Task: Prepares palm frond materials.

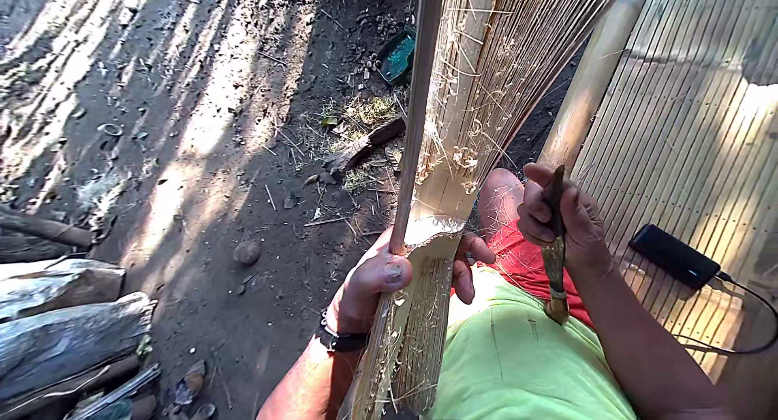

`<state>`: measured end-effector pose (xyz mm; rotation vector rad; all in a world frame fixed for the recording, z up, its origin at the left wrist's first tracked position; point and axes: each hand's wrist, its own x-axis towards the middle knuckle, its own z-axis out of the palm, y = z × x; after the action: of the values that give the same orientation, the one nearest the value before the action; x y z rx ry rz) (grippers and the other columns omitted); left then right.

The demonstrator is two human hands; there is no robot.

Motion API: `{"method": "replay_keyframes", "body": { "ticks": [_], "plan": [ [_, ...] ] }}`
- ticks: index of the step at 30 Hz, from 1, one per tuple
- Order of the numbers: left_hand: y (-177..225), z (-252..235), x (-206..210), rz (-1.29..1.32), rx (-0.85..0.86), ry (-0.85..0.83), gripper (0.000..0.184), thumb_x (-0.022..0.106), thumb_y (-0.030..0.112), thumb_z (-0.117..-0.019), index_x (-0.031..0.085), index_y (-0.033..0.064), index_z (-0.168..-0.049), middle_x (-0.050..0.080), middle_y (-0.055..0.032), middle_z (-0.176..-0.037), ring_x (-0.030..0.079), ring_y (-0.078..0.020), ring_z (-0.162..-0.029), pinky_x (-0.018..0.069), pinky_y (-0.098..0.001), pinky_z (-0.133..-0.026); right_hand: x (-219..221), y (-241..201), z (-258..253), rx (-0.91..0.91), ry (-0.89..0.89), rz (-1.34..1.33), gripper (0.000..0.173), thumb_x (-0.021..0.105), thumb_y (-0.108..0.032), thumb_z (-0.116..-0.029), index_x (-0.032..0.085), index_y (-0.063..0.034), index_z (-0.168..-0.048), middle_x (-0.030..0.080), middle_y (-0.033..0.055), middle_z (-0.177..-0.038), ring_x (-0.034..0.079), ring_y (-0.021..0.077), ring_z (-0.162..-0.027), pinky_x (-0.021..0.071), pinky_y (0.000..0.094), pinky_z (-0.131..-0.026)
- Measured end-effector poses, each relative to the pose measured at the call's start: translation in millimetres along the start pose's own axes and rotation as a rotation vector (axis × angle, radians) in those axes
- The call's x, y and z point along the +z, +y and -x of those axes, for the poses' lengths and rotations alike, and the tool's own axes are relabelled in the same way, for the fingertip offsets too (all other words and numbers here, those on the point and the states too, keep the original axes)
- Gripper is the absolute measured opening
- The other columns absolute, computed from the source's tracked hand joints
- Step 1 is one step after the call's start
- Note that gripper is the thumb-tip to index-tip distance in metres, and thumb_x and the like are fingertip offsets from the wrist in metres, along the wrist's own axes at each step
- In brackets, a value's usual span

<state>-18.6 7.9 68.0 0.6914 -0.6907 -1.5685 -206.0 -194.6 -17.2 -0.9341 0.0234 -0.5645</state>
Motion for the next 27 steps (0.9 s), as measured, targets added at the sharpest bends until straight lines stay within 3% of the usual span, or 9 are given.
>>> {"method": "replay_keyframes", "body": {
  "ticks": [3, 5, 8, 10, 13, 19, 22, 27],
  "plan": [
    [1, 4, 2, -0.037, 0.004, 0.002, 0.079, 0.066, 0.056, -0.0862, 0.051, -0.0013, -0.139, 0.057, -0.0305, -0.130, 0.067, -0.0339, -0.095, 0.0581, -0.0438, -0.080, -7, 17, 2, 0.104, -0.007, -0.012, 0.063, 0.041, -0.063, -0.1034, 0.048, -0.0211, -0.151, 0.058, 0.0029, -0.081, 0.047, 0.0086, -0.049, 0.0435, 0.0219, -0.042],
    [3, 5, 4, -0.056, 0.010, -0.003, 0.079, 0.066, 0.056, -0.0867, 0.050, -0.0013, -0.139, 0.057, -0.0304, -0.131, 0.067, -0.0336, -0.094, 0.0585, -0.0435, -0.080, -4, 18, 6, 0.106, 0.004, 0.040, 0.060, 0.042, -0.057, -0.1056, 0.049, -0.0194, -0.152, 0.052, 0.0008, -0.072, 0.042, 0.0072, -0.046, 0.0398, 0.0208, -0.041],
    [6, 8, 9, -0.098, 0.012, 0.009, 0.076, 0.065, 0.054, -0.0868, 0.052, -0.0005, -0.137, 0.058, -0.0291, -0.131, 0.067, -0.0325, -0.094, 0.0589, -0.0426, -0.079, 13, -9, 6, -0.042, 0.030, 0.419, 0.051, 0.050, -0.038, -0.1068, 0.045, -0.0280, -0.156, 0.054, 0.0005, -0.075, 0.044, 0.0083, -0.049, 0.0401, 0.0224, -0.041],
    [6, 9, 12, -0.106, 0.010, 0.019, 0.074, 0.066, 0.052, -0.0866, 0.052, 0.0001, -0.137, 0.057, -0.0294, -0.131, 0.067, -0.0325, -0.093, 0.0587, -0.0423, -0.078, 20, -29, 4, -0.131, 0.041, 0.722, 0.063, 0.058, -0.029, -0.1036, 0.033, -0.0329, -0.162, 0.058, -0.0015, -0.085, 0.051, 0.0087, -0.057, 0.0470, 0.0252, -0.045],
    [7, 7, 14, -0.127, 0.017, -0.006, 0.073, 0.065, 0.052, -0.0881, 0.051, 0.0008, -0.138, 0.057, -0.0298, -0.132, 0.068, -0.0334, -0.094, 0.0591, -0.0425, -0.078, 20, -40, -1, -0.241, 0.028, 0.954, 0.074, 0.064, -0.022, -0.0999, 0.028, -0.0290, -0.164, 0.062, -0.0021, -0.090, 0.056, 0.0076, -0.061, 0.0523, 0.0265, -0.048],
    [8, 5, 24, -0.160, 0.006, -0.027, 0.070, 0.066, 0.047, -0.0885, 0.050, 0.0008, -0.138, 0.058, -0.0293, -0.131, 0.068, -0.0335, -0.094, 0.0593, -0.0421, -0.079, 27, -51, -4, -0.315, -0.068, 0.997, 0.070, 0.063, -0.023, -0.1008, 0.031, -0.0244, -0.163, 0.061, -0.0027, -0.086, 0.053, 0.0048, -0.060, 0.0506, 0.0229, -0.048],
    [15, 8, 33, -0.187, 0.016, -0.034, 0.064, 0.067, 0.048, -0.0893, 0.057, 0.0033, -0.133, 0.063, -0.0226, -0.130, 0.069, -0.0269, -0.097, 0.0594, -0.0366, -0.081, 29, -61, -3, -0.332, -0.115, 0.962, 0.066, 0.063, -0.020, -0.0997, 0.037, -0.0192, -0.160, 0.060, -0.0020, -0.087, 0.052, 0.0042, -0.062, 0.0500, 0.0215, -0.051],
    [14, 12, 36, -0.208, 0.008, -0.029, 0.055, 0.065, 0.044, -0.0917, 0.060, 0.0057, -0.131, 0.063, -0.0200, -0.132, 0.069, -0.0261, -0.101, 0.0590, -0.0366, -0.085, 29, -68, 4, -0.330, -0.114, 0.926, 0.070, 0.064, -0.022, -0.1002, 0.032, -0.0259, -0.163, 0.063, -0.0032, -0.088, 0.053, 0.0025, -0.062, 0.0499, 0.0192, -0.051]
  ]
}}
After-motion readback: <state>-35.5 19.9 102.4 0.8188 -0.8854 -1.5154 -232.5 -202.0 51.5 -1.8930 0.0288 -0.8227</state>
